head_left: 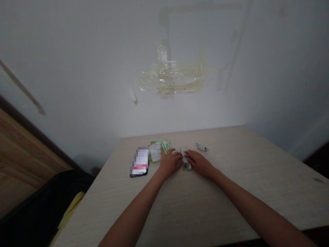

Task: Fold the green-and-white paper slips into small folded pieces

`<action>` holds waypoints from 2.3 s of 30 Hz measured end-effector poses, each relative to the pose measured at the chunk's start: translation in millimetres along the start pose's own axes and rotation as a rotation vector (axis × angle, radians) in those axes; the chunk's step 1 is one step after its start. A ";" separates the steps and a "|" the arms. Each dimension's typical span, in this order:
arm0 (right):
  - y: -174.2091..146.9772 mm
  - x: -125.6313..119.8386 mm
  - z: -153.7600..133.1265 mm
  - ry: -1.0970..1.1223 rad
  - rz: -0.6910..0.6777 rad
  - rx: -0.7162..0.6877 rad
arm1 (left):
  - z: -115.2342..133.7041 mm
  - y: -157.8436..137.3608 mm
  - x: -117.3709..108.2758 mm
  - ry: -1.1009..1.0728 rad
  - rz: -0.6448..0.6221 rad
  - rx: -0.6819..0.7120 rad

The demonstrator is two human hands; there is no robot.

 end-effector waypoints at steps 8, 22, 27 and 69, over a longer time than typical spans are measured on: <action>-0.1 2.5 4.9 0.051 0.030 0.016 | 0.3 -0.5 -1.0 0.015 -0.036 -0.024; -0.9 -0.5 2.9 0.032 0.035 0.042 | -1.7 -0.2 0.8 0.021 -0.041 -0.068; -0.6 1.0 3.9 0.042 0.040 0.036 | -4.3 0.0 1.7 0.028 -0.051 -0.075; -2.4 -6.5 22.7 0.066 0.057 0.157 | -7.3 0.1 2.1 -0.008 -0.074 -0.110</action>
Point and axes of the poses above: each hand's wrist, its own y-axis towards the middle knuckle, its own x-axis out of the palm, z = x × y, the point moved 5 cm from there along y, towards the middle knuckle, and after that the axes turned 12 degrees about -y, right-handed, at the moved point
